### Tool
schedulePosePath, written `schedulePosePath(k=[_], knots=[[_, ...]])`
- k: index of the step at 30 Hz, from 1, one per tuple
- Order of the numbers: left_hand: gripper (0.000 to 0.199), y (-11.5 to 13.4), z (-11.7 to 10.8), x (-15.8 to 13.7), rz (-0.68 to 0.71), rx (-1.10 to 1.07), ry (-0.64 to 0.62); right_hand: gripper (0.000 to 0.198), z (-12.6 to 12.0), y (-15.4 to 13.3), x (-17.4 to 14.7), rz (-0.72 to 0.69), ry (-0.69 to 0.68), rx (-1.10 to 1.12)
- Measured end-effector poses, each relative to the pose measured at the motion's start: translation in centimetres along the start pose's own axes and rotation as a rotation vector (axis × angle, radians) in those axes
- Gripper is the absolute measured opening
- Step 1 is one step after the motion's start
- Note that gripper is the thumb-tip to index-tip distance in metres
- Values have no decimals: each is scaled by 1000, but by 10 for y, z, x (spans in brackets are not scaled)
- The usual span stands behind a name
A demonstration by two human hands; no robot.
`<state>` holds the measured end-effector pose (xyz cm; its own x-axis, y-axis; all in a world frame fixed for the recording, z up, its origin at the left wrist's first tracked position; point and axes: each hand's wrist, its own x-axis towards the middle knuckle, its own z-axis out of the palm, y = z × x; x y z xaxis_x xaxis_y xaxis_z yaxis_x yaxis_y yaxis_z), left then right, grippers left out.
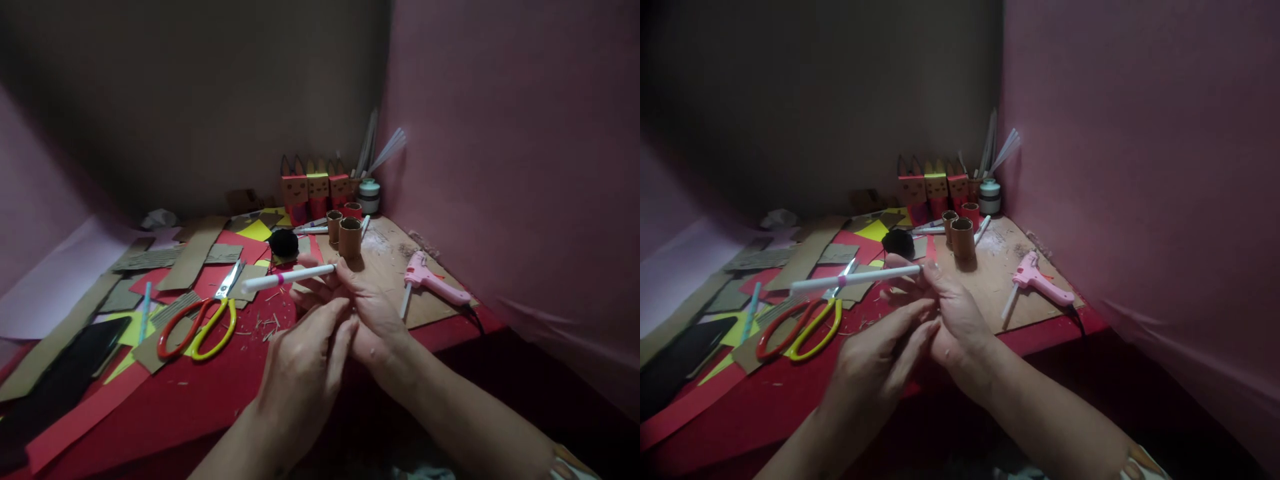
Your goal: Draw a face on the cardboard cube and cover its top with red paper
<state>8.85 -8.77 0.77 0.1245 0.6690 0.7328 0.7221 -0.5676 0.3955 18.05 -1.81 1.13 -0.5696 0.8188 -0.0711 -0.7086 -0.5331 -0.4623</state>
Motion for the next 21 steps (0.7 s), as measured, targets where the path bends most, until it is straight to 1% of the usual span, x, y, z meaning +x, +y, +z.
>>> schedulePosePath(k=[3,6,8,10,11,13,15,18,21], knots=[[16,-2,4,4,-3,-33,11,32,-1,4,-2,-48,-35,-34],[14,0,-1,5,6,-60,2,26,-6,5,-1,-3,-89,-57],[14,2,-6,4,-40,-112,-40,25,-8,3,1,9,-88,-44],[15,5,-11,2,-65,-192,-111,22,-8,0,3,-38,-68,-12],[15,6,-13,0,-44,-214,-134,21,-8,-1,3,-66,-58,0],[15,7,-13,-3,26,-189,-142,22,-7,-3,5,-103,-42,11],[15,8,-9,-7,88,-109,-105,22,-6,-2,7,-120,-31,3],[15,8,-1,-14,148,-1,-83,17,-9,2,10,-173,-12,-32],[16,11,4,-17,275,120,-58,15,-10,6,12,-241,7,-68]])
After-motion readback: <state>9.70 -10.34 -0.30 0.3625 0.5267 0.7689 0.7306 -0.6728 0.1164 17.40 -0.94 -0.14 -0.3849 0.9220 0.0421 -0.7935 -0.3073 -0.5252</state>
